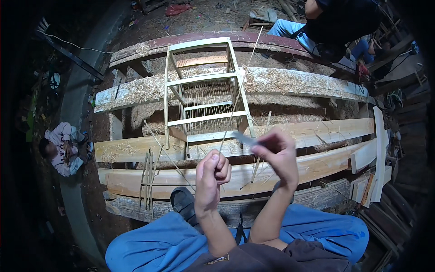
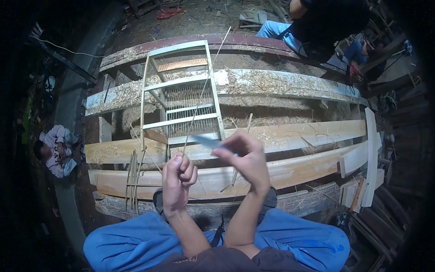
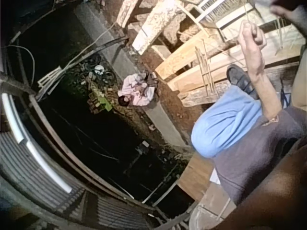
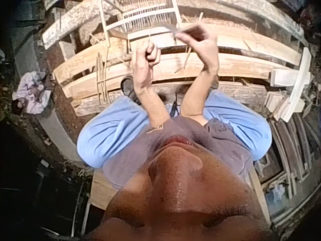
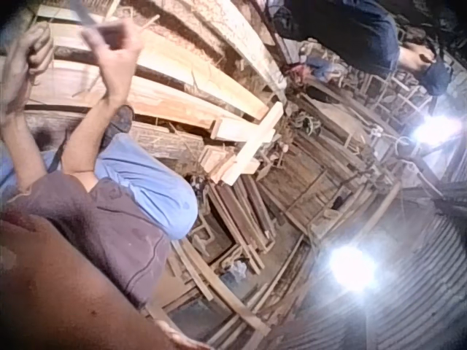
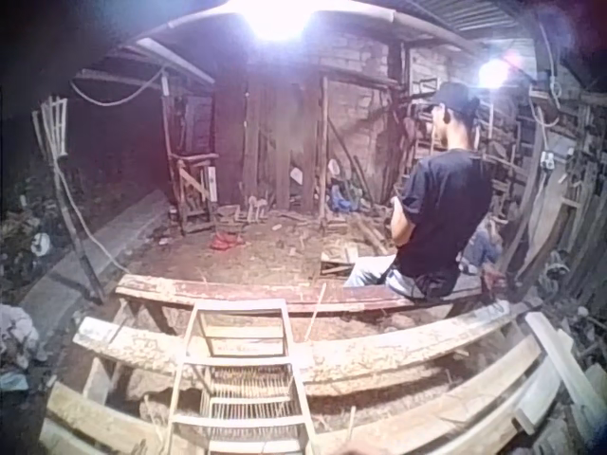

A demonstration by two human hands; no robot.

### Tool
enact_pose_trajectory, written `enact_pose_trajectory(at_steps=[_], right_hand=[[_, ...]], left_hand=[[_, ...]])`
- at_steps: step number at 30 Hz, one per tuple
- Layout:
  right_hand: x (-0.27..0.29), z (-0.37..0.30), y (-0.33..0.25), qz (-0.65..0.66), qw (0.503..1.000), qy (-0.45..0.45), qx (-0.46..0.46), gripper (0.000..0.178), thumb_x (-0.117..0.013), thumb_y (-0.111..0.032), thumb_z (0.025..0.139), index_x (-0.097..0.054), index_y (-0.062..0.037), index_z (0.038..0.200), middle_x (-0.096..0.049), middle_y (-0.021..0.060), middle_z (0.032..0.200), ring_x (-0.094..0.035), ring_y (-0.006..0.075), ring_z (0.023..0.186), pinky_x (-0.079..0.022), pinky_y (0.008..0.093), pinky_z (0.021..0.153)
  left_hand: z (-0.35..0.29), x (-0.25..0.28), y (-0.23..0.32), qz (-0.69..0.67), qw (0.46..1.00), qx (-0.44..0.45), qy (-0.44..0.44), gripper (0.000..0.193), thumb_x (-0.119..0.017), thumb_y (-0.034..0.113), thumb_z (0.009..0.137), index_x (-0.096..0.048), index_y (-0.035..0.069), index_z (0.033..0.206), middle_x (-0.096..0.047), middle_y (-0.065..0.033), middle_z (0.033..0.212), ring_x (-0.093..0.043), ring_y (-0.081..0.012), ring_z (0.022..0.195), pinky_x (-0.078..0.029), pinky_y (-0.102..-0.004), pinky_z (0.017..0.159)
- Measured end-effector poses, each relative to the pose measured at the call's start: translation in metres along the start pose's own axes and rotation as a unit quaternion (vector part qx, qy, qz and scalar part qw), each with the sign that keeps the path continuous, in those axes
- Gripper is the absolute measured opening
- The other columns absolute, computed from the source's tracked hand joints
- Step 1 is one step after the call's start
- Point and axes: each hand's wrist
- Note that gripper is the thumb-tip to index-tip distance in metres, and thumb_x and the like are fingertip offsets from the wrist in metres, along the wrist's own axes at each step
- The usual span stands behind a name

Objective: The person weaves thin wooden strips into a wooden frame using a knife to trim and guide the strips.

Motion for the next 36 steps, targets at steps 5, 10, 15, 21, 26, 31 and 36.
enact_pose_trajectory(at_steps=[5,10,15,21,26,31,36], right_hand=[[-0.025,-0.002,-0.005,0.008,0.992,-0.123,0.004,0.024,-0.084,-0.008,0.073,-0.066,0.0011,0.085,-0.067,0.0028,0.077,-0.063,0.0057,0.073,-0.05,0.0201,0.062],[-0.028,0.0,-0.003,0.011,0.991,-0.131,-0.014,0.026,-0.087,-0.004,0.069,-0.067,0.0015,0.085,-0.067,0.0023,0.078,-0.062,0.0044,0.071,-0.049,0.0193,0.06],[-0.023,0.002,0.001,0.008,0.991,-0.131,0.02,0.03,-0.09,-0.007,0.064,-0.068,0.0004,0.083,-0.067,0.0011,0.075,-0.059,0.0028,0.067,-0.045,0.0184,0.056],[-0.019,0.006,0.014,-0.003,0.994,-0.08,0.075,0.025,-0.086,-0.012,0.072,-0.067,-0.0015,0.083,-0.068,0.001,0.074,-0.058,0.0017,0.065,-0.043,0.0184,0.053],[0.018,0.035,0.038,-0.078,0.984,0.136,0.081,0.018,-0.079,-0.017,0.081,-0.063,-0.0075,0.083,-0.066,0.0012,0.075,-0.062,0.008,0.067,-0.046,0.0207,0.054],[0.034,0.007,0.018,0.035,0.984,0.171,0.041,0.018,-0.077,-0.015,0.084,-0.062,-0.005,0.086,-0.065,0.0009,0.077,-0.055,0.0043,0.063,-0.04,0.0188,0.052],[-0.018,0.004,0.002,0.013,0.998,-0.066,0.022,0.02,-0.081,-0.011,0.079,-0.064,-0.0024,0.085,-0.069,0.0042,0.079,-0.065,0.008,0.072,-0.05,0.0213,0.061]], left_hand=[[-0.003,-0.002,-0.013,0.074,0.994,-0.02,0.078,0.023,-0.044,0.022,0.1,-0.052,0.009,0.083,-0.043,0.0067,0.066,-0.032,-0.0015,0.053,-0.022,-0.0203,0.046],[-0.007,0.003,-0.009,0.18,0.98,-0.067,0.043,0.017,-0.045,0.015,0.097,-0.054,0.005,0.087,-0.047,0.0054,0.071,-0.038,-0.0019,0.059,-0.029,-0.0201,0.051],[-0.01,0.007,-0.008,0.199,0.972,-0.121,-0.012,0.014,-0.05,0.013,0.095,-0.058,0.001,0.093,-0.051,0.001,0.082,-0.044,-0.0051,0.07,-0.035,-0.0205,0.058],[-0.011,0.01,-0.007,0.197,0.977,-0.084,-0.011,0.017,-0.05,0.017,0.095,-0.055,0.003,0.087,-0.045,0.0028,0.069,-0.037,-0.0046,0.059,-0.029,-0.0216,0.051],[-0.026,0.008,0.01,0.102,0.985,-0.126,-0.064,0.029,-0.047,0.022,0.101,-0.046,0.003,0.078,-0.04,0.0027,0.065,-0.034,-0.0048,0.054,-0.028,-0.0238,0.049],[-0.002,0.015,-0.012,0.095,0.992,-0.083,-0.017,0.029,-0.046,0.025,0.103,-0.047,0.004,0.083,-0.037,0.0033,0.064,-0.032,-0.0044,0.055,-0.026,-0.0218,0.049],[0.002,0.005,-0.014,0.132,0.988,-0.072,0.021,0.025,-0.049,0.026,0.101,-0.051,0.004,0.089,-0.04,0.0047,0.067,-0.035,-0.0036,0.057,-0.027,-0.0216,0.049]])
Point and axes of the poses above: each hand's wrist, its own z-axis towards the middle knuckle, its own x-axis out of the back of the hand, y = z × x
